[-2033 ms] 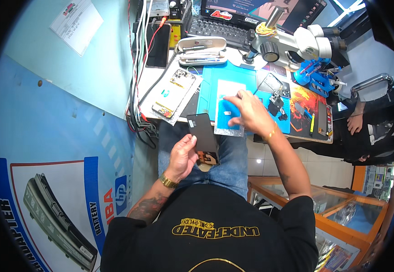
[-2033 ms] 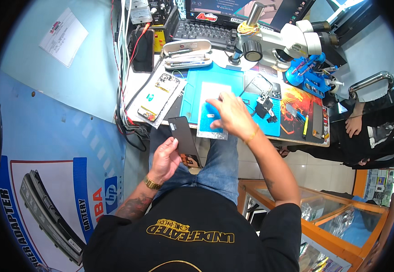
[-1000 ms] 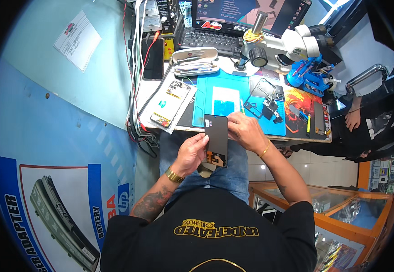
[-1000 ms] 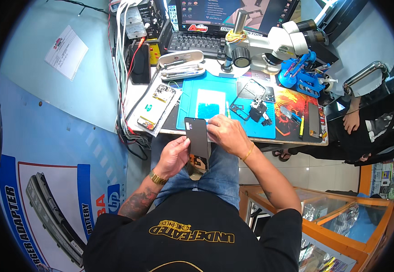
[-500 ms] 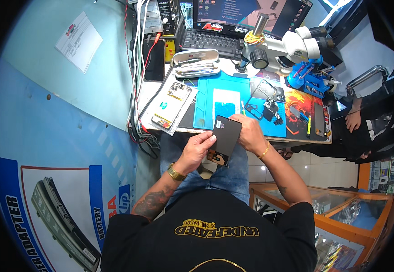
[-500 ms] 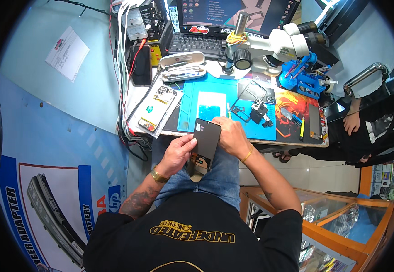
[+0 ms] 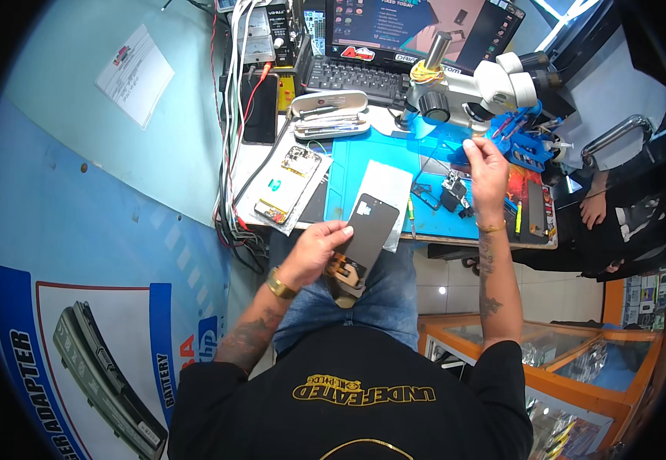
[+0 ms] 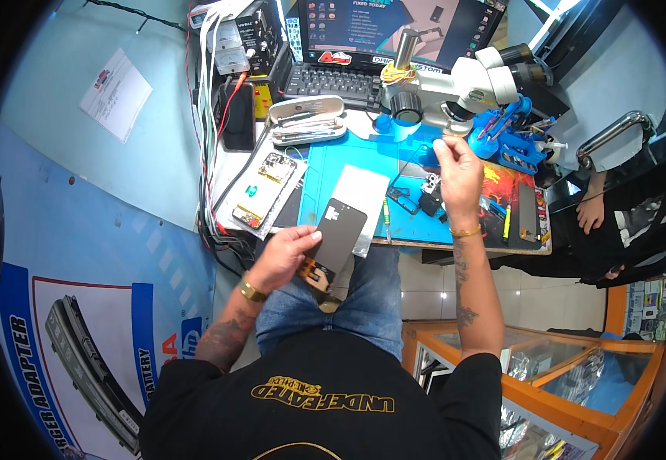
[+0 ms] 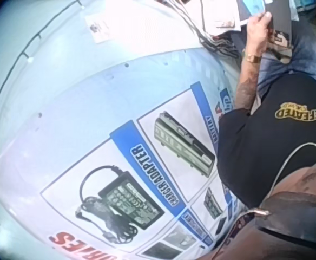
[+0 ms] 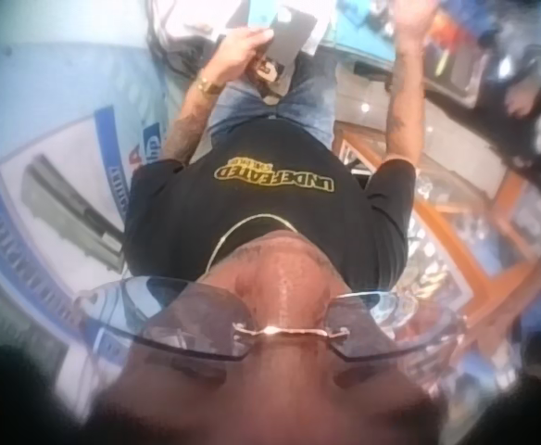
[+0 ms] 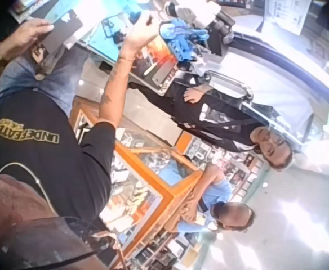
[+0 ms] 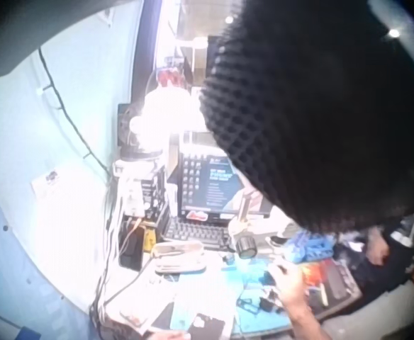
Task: The person removes the back panel of a mobile phone by hand, then uses a screwdriver to remove internal screws and detach parts, including the battery, while working at a repair bench.
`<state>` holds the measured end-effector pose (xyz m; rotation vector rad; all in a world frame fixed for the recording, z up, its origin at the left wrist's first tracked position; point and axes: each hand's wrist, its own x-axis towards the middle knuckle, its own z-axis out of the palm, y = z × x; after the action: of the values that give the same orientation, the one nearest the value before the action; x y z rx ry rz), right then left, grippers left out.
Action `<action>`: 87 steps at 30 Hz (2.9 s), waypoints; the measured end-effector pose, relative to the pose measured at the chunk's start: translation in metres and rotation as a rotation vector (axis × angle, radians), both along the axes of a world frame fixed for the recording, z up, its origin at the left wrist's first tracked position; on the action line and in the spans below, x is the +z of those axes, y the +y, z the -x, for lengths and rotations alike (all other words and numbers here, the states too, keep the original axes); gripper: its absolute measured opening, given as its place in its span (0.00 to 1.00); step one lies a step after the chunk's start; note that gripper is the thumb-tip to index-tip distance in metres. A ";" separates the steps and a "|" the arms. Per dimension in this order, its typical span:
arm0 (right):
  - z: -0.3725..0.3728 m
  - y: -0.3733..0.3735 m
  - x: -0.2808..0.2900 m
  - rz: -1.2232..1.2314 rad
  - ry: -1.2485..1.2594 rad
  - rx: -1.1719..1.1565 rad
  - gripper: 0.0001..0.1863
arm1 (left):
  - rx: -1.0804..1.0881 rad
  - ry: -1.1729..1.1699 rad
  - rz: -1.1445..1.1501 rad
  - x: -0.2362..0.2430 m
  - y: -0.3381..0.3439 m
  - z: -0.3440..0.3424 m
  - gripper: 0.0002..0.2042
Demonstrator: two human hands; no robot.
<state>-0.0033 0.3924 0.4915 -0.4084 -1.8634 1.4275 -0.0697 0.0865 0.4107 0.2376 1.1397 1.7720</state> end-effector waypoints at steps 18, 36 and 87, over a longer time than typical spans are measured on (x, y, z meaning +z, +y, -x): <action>-0.101 -0.053 -0.016 0.233 0.106 -0.151 0.05 | -0.140 1.041 0.576 0.067 0.027 0.068 0.14; -0.101 -0.085 -0.030 -0.155 -0.092 -0.356 0.03 | 0.200 1.286 0.569 0.048 0.065 0.027 0.17; 0.046 -0.027 -0.039 0.348 -0.771 0.385 0.10 | 0.242 1.388 0.574 0.007 0.020 0.023 0.52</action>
<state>-0.0490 0.3657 0.4524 -0.9094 -2.3781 2.0675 -0.0925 0.1065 0.4179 1.0987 2.6551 1.2475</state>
